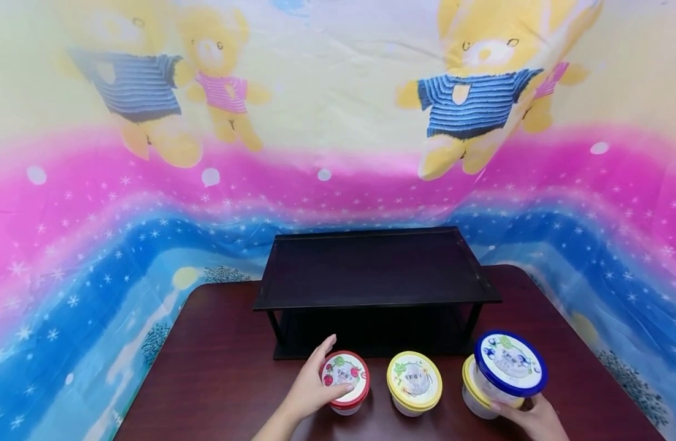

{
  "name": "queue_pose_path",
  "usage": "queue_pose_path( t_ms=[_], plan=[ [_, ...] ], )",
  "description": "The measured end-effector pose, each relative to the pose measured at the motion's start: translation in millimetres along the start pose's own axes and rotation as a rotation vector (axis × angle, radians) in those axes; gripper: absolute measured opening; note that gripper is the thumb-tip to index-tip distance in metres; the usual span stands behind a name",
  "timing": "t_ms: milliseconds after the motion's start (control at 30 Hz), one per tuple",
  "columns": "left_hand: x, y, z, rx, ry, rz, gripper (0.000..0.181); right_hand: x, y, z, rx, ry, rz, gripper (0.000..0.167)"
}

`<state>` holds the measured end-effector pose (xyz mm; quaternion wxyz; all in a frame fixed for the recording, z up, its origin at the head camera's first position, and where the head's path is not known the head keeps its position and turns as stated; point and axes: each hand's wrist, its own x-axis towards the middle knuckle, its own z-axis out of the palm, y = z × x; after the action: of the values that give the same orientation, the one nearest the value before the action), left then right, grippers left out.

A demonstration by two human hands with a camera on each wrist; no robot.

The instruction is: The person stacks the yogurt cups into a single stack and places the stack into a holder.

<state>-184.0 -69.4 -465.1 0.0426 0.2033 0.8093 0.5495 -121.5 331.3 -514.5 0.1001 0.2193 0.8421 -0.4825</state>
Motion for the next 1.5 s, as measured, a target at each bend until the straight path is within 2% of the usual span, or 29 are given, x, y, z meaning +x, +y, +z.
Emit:
queue_pose_path(
  t_ms=[233, 367, 533, 700, 933, 1300, 1500],
  plan=[
    [-4.9, -9.2, -5.0, -0.001, 0.026, -0.018, 0.083, 0.1, -0.6, 0.1, -0.004, 0.007, 0.006, 0.101],
    [-7.2, -16.0, -4.3, 0.039, 0.046, 0.000, 0.084, -0.2, -1.2, -0.5, -0.005, 0.006, 0.007, 0.101],
    [-9.0, -23.2, -3.2, 0.064, 0.062, -0.010, 0.085, -0.5, -1.7, -0.7, -0.007, 0.005, 0.012, 0.101],
    [-9.9, -29.8, -2.0, 0.060, 0.045, -0.034, 0.087, 0.4, -1.2, 0.9, -0.005, 0.013, 0.022, 0.103],
    [-11.3, -40.1, 3.1, 0.007, 0.000, -0.094, 0.092, 1.5, 0.6, 2.2, -0.035, 0.033, 0.023, 0.103],
    [-14.1, -47.8, 10.7, -0.035, -0.012, -0.101, 0.097, 3.1, 2.9, -0.5, -0.035, 0.025, -0.003, 0.099],
    [-13.8, -48.7, 11.4, -0.003, -0.014, -0.089, 0.098, 4.4, 4.0, -1.3, -0.028, 0.023, -0.022, 0.097]
  ],
)
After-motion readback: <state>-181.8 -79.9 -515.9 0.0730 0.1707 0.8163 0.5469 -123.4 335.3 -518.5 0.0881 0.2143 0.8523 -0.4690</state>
